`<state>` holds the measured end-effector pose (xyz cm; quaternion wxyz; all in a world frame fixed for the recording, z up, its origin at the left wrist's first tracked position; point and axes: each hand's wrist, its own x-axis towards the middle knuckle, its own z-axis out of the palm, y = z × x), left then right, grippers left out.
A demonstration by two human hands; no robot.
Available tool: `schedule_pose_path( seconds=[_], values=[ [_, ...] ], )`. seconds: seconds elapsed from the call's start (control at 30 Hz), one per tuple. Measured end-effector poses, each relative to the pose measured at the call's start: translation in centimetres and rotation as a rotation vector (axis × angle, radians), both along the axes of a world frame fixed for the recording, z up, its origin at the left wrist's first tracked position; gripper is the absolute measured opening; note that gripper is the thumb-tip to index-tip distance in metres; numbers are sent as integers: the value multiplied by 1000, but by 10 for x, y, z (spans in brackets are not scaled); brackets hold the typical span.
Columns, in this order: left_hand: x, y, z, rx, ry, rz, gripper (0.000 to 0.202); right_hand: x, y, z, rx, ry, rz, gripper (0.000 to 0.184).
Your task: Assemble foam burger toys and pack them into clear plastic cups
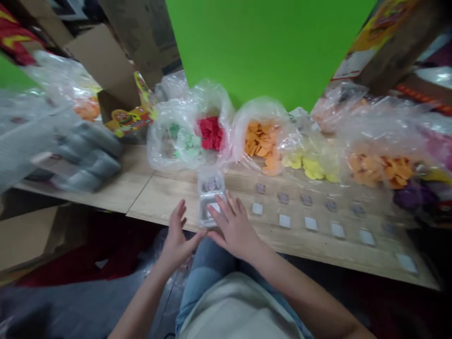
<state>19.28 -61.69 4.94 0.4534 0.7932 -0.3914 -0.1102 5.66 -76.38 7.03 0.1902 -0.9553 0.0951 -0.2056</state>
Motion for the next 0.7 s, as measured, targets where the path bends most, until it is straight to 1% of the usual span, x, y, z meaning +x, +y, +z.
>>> schedule_pose_path(
  seconds=[0.07,0.13,0.17,0.2,0.23,0.3,0.4,0.43,0.5,0.57,0.63,0.7],
  values=[
    [3,-2,-19,-61,272,-71,86,32,13,-1,65,27,-28,38],
    [7,-5,-34,-167,463,-102,84,53,19,-5,85,30,5,28],
    [11,-5,-39,-225,528,-84,83,61,21,-7,77,22,50,25],
    [17,-2,-43,-273,564,-38,81,70,23,-9,69,10,98,24],
    [26,3,-45,-306,566,25,80,78,26,-10,72,-2,139,23],
    [47,19,-45,-324,525,127,79,99,35,-12,136,-19,185,22],
    [80,51,-38,-276,432,165,77,132,53,-12,298,-60,185,15],
    [88,61,-34,-245,379,176,78,141,59,-10,346,-84,182,13],
    [98,76,-22,-190,208,222,79,154,67,-5,446,-148,179,11],
    [101,84,-9,-183,0,273,81,161,70,1,579,-200,159,11],
    [100,85,4,-221,-173,294,79,161,67,8,744,-223,134,12],
    [96,79,16,-295,-248,305,72,157,62,12,915,-230,112,14]
  ],
)
